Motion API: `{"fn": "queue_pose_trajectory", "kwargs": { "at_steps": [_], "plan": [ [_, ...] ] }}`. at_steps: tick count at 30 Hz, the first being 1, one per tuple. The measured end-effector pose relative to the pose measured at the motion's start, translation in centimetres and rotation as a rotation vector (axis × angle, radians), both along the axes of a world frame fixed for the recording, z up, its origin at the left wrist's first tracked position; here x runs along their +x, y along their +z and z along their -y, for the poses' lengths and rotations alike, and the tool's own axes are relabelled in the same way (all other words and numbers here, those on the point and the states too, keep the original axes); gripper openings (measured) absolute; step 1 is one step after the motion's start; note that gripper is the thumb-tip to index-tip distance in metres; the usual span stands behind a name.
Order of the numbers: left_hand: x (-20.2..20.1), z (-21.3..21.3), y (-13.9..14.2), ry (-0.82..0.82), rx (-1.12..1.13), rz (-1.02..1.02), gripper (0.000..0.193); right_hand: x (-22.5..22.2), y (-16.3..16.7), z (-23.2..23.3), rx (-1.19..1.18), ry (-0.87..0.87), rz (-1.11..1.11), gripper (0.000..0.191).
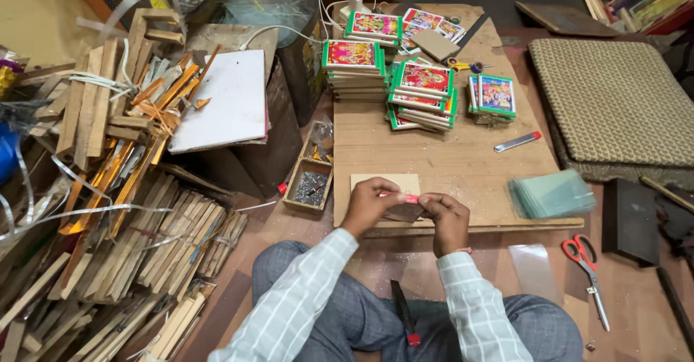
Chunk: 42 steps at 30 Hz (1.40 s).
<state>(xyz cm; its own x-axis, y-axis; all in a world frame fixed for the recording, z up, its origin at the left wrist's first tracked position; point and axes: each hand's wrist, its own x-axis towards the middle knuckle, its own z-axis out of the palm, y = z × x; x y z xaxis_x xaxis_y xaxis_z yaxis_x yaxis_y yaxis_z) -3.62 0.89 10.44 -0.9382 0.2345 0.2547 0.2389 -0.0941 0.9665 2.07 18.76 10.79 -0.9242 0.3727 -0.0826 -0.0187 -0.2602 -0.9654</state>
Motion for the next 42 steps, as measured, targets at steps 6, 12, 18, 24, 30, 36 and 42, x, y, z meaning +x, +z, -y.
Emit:
{"fn": "queue_pose_trajectory", "kwargs": {
  "at_steps": [6, 12, 18, 24, 30, 36, 42],
  "plan": [
    [0.6, 1.9, -0.7, -0.047, 0.178, 0.402, 0.011, 0.5, 0.8, 0.6, 0.009, -0.01, -0.009, 0.011],
    [0.8, 0.4, -1.0, 0.088, 0.291, 0.368, 0.006, -0.1, -0.8, 0.1, -0.078, -0.035, 0.011, 0.012],
    [1.0, 0.2, -1.1, 0.094, 0.391, 0.457, 0.005, -0.7, -1.5, -0.1, -0.176, -0.038, 0.033, 0.015],
    [1.7, -0.2, -1.0, 0.12, 0.474, 0.424, 0.007, 2.5, 1.5, 3.4, 0.455, -0.257, -0.135, 0.026],
    [1.9, -0.2, -0.9, 0.146, 0.441, 0.455, 0.011, 4.6, 4.0, 7.6, 1.408, -0.286, -0.59, 0.03],
    [1.5, 0.1, -1.0, 0.117, 0.423, 0.476, 0.013, 3.8, 5.0, 8.8, 1.567, -0.303, -0.573, 0.029],
    [0.9, 0.5, -2.3, 0.067, 0.423, 0.384, 0.008, 3.3, 5.3, 7.4, 1.603, -0.295, -0.558, 0.021]
  ]
}}
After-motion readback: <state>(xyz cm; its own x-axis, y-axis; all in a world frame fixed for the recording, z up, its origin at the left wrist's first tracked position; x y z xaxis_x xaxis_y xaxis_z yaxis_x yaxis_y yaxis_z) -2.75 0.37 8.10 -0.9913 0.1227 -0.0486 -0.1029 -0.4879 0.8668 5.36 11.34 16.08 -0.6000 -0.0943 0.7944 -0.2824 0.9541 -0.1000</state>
